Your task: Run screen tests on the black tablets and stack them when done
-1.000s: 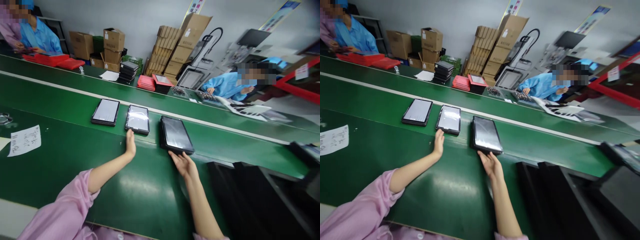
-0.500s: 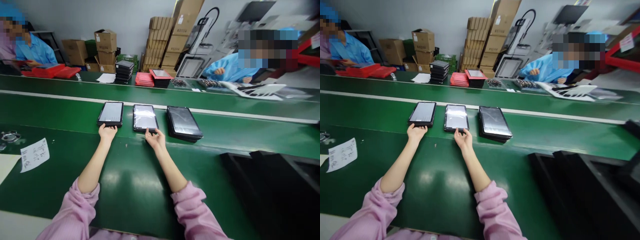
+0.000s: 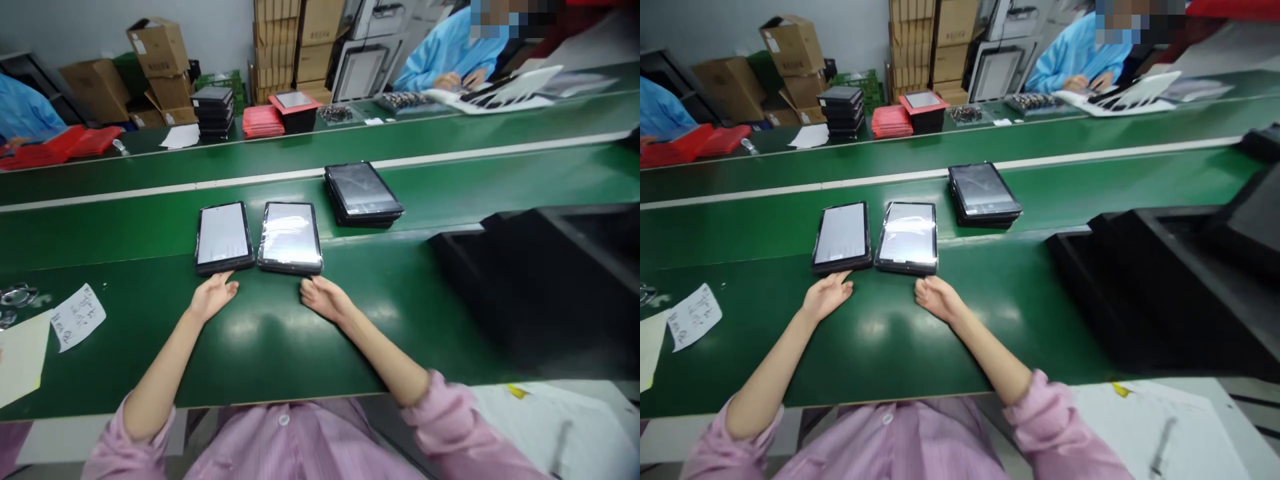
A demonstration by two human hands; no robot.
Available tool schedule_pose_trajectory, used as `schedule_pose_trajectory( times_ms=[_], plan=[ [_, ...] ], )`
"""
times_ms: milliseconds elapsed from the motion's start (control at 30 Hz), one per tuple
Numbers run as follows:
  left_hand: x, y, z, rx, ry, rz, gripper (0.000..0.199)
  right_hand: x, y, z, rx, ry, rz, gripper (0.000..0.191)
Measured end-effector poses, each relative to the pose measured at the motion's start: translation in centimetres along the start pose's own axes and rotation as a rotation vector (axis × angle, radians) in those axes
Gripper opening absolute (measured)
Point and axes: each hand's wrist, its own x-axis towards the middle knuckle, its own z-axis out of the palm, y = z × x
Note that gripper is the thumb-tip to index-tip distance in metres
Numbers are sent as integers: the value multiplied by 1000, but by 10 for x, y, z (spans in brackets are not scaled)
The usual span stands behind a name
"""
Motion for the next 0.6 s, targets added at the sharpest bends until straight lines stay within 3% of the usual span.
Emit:
schedule_pose_trajectory(
  times_ms=[67, 167, 267, 300, 333, 367, 433, 500, 533, 600],
  plan=[
    [-42, -21, -15, 101, -7, -11, 13, -44, 16, -8, -112, -19, 4, 28],
    [-108, -51, -35, 290, -35, -52, 35, -111, 29, -18, -271, 84, 49, 33],
    [-162, -66, -48, 532, -38, -198, 44, -167, 22, -19, -560, 213, 235, 35],
    [-175, -67, -51, 678, 6, -173, 44, -180, 17, -15, -725, 228, 294, 35],
    [-184, -66, -54, 860, 81, -72, 41, -189, 10, -10, -912, 218, 337, 34],
    [-190, -65, -56, 1065, 170, 113, 36, -194, 4, -4, -1097, 187, 350, 33],
    [-191, -61, -58, 1450, 314, 628, 18, -190, -6, 11, -1395, 119, 246, 34],
    [-183, -61, -57, 1705, 322, 1081, 6, -169, -8, 25, -1606, 88, -16, 38],
    [-177, -62, -55, 1787, 281, 1221, 10, -154, -6, 30, -1711, 91, -178, 38],
    [-165, -67, -50, 1894, 201, 1336, 16, -122, 3, 39, -1954, 66, -441, 39]
  ],
)
